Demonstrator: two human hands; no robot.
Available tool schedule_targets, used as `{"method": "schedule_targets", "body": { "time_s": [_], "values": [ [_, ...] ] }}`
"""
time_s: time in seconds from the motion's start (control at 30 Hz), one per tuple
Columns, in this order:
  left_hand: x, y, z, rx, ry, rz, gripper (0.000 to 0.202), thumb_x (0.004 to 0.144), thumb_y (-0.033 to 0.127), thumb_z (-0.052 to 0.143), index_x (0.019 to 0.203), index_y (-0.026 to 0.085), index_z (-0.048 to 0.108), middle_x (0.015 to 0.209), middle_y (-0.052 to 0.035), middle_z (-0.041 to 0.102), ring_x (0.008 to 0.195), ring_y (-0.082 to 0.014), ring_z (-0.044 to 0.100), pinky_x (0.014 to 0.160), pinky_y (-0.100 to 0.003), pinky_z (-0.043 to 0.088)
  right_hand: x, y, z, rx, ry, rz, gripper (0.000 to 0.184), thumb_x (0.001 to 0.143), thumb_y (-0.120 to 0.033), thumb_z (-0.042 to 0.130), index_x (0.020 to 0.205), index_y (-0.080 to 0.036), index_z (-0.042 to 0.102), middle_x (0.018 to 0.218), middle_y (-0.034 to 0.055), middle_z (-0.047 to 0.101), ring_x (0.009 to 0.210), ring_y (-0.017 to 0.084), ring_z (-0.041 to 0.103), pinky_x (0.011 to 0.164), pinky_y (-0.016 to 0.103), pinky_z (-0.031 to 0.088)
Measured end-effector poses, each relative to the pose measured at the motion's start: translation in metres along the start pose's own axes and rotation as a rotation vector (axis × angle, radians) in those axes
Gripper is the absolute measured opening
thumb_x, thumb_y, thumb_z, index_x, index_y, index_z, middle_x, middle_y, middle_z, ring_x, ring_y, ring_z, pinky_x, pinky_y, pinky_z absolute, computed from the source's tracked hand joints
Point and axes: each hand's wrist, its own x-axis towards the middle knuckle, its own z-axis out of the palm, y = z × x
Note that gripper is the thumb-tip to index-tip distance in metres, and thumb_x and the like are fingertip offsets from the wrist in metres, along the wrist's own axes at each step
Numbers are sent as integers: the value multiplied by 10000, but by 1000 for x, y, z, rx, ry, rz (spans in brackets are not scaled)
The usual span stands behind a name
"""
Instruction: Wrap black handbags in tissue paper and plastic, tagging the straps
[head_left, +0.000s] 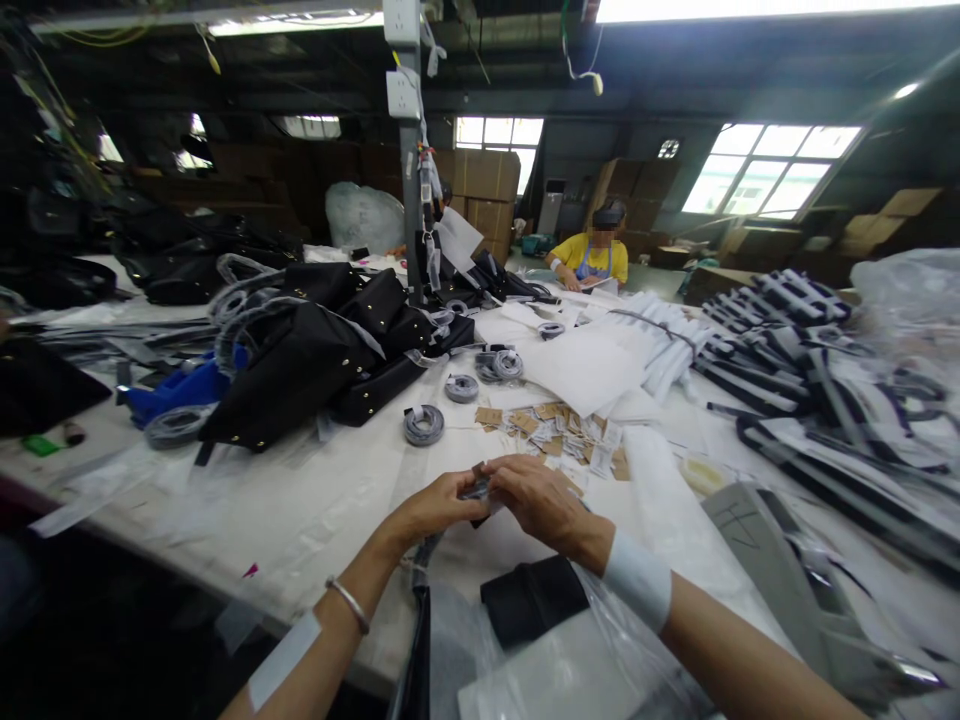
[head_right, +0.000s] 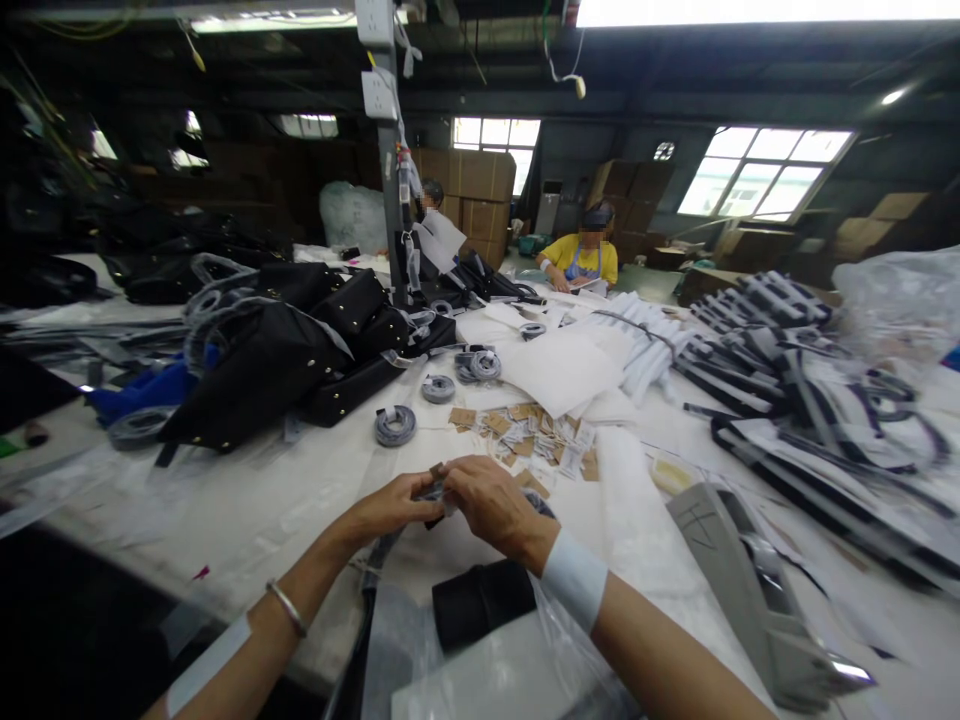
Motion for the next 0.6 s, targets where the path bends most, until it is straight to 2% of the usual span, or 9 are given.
{"method": "schedule_targets", "body": {
  "time_s": [0.13,0.23,0.33,0.4,0.5,0.6],
  "values": [
    [-4,8,4,-11,28,27,530,872,617,510,1010,133,675,919,-60,663,903,-199,571,859,-307,447,5,-4,-7,22,-69,17,108,940,-118,554,867,-189,589,837,52,670,797,188,615,774,307,492],
    [-2,9,5,36,86,16,591,854,679,476,862,120,669,785,-51,631,749,-173,544,720,-280,453,4,-8,-11,-21,-64,-61,136,957,-118,522,852,-185,576,804,51,646,756,185,578,737,302,466],
    [5,9,8,136,162,17,502,846,610,514,729,137,631,661,-14,562,633,-147,487,604,-256,404,2,-11,-12,-69,-68,-151,167,965,-90,471,880,-185,579,820,59,644,779,192,562,749,311,452],
    [8,11,12,231,249,55,407,861,519,519,681,164,606,658,-4,546,658,-156,489,633,-262,402,2,-11,-12,-60,-52,-144,173,965,-85,462,891,-190,578,838,62,644,799,195,560,761,313,453],
    [7,18,19,371,394,125,279,876,402,511,716,202,621,783,-20,590,799,-189,526,756,-285,411,1,-12,-11,21,-6,3,134,949,-104,517,876,-199,577,837,53,630,811,196,558,759,309,464],
    [3,21,25,451,485,163,260,908,368,460,788,221,637,868,-30,614,869,-201,547,810,-297,404,1,-11,-10,116,28,153,119,902,-90,588,866,-203,595,845,40,628,843,193,568,770,303,471]
  ]
}}
